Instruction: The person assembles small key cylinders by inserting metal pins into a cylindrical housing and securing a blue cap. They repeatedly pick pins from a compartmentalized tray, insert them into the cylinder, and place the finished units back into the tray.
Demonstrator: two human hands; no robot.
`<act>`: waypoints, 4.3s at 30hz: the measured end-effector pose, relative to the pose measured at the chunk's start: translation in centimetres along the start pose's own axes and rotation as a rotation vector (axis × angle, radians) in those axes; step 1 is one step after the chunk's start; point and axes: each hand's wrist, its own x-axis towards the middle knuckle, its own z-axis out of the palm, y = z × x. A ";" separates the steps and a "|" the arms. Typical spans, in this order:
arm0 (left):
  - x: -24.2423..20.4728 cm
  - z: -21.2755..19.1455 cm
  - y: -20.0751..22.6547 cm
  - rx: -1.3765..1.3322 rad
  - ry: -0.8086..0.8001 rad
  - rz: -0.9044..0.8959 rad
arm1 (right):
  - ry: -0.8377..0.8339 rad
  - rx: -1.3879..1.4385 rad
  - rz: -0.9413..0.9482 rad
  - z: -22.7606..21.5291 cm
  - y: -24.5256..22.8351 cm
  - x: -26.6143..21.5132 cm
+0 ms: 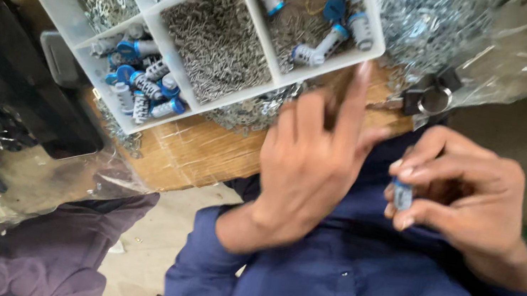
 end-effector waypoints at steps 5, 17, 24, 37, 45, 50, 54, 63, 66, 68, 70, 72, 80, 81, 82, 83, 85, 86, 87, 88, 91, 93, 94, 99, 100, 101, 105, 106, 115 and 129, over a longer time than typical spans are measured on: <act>-3.4 1.0 -1.2 -0.274 -0.010 0.015 | -0.073 0.037 0.002 -0.3 0.6 0.2; -7.9 -2.1 -3.5 -0.639 0.235 -0.130 | -0.134 0.095 0.071 2.9 2.5 2.3; -9.6 -1.3 -4.6 -0.604 0.059 0.093 | -0.147 -0.037 0.028 4.6 3.7 2.0; -12.2 -4.5 -8.4 -1.344 -0.282 -0.456 | -0.631 -0.198 -0.044 7.7 4.3 3.8; -9.9 -2.7 -7.4 0.026 0.097 -0.067 | -0.271 -0.058 0.082 6.7 3.0 2.7; -11.4 -3.4 -8.8 -0.223 0.007 0.119 | -0.252 -0.042 0.075 6.4 3.1 2.7; -12.4 -3.7 -9.2 -0.123 0.136 -0.023 | -0.241 -0.008 0.088 6.6 3.7 2.8; -11.1 -3.0 -6.8 -0.879 0.250 -0.206 | -0.230 -0.047 0.059 7.5 3.7 3.3; -11.0 -2.2 -6.3 -0.986 0.235 -0.194 | -0.221 -0.095 0.017 7.3 3.7 3.1; -10.9 -1.9 -6.3 -0.876 0.171 -0.150 | -0.198 -0.168 -0.044 7.0 3.7 3.0; -10.8 -1.8 -6.0 -0.859 0.117 -0.136 | -0.193 -0.164 -0.047 6.7 3.8 2.8; -10.3 -2.0 -5.6 -0.757 0.090 -0.082 | -0.192 -0.190 -0.050 6.4 3.8 2.9; -8.5 -2.5 -4.6 -1.014 -0.130 -0.159 | -0.412 -0.383 -0.228 4.5 1.9 3.3; -8.5 -1.7 -4.0 -1.298 -0.141 -0.352 | -0.435 -0.529 -0.349 4.4 1.3 3.2; -8.4 -0.8 -3.3 -1.575 -0.152 -0.557 | -0.457 -0.675 -0.469 4.3 0.8 3.1; -8.2 -0.3 -3.0 -1.843 -0.153 -0.768 | -0.486 -0.825 -0.596 4.2 0.1 3.1; -7.3 0.0 -2.3 -1.652 -0.300 -0.550 | -0.436 -0.871 -0.607 2.6 -2.0 2.4; -6.5 -0.1 -1.9 -1.552 -0.365 -0.443 | -0.412 -0.895 -0.611 1.8 -2.6 1.9; -5.5 -0.1 -1.3 -1.296 -0.234 -0.267 | -0.211 -0.982 -0.592 1.0 -2.6 1.3; -4.2 0.1 -0.6 -1.032 -0.109 -0.100 | -0.008 -1.062 -0.570 0.1 -2.3 0.6; -0.5 0.9 1.1 -0.412 0.161 0.133 | 0.196 -0.817 -0.338 -4.3 -0.4 -0.2; 0.4 1.3 1.2 -0.205 0.199 0.169 | 0.440 -0.702 -0.465 -5.4 2.2 -1.6; 0.6 1.6 1.0 -0.176 0.165 0.181 | 0.522 -0.650 -0.504 -6.1 3.1 -2.0; -2.2 1.7 -1.0 -0.315 0.116 0.203 | 0.485 -0.601 -0.503 -6.9 5.1 -2.3; -2.8 1.6 -1.1 -0.289 0.148 0.186 | 0.439 -0.630 -0.523 -6.5 5.2 -1.9; -3.2 1.7 -1.2 -0.272 0.176 0.169 | 0.395 -0.681 -0.537 -6.2 5.2 -1.6; -3.4 2.1 -1.1 -0.187 0.141 0.122 | 0.400 -0.655 -0.561 -5.3 4.1 -0.1; -3.2 2.1 -1.2 -0.182 0.150 0.109 | 0.421 -0.637 -0.568 -5.5 3.9 0.1; -1.6 3.9 -0.2 -0.208 0.198 0.078 | 0.510 -0.476 -0.661 -10.5 5.8 -1.7; -6.3 -2.0 -4.8 -2.244 0.336 -0.346 | 0.210 -0.707 -0.643 -0.6 3.5 1.5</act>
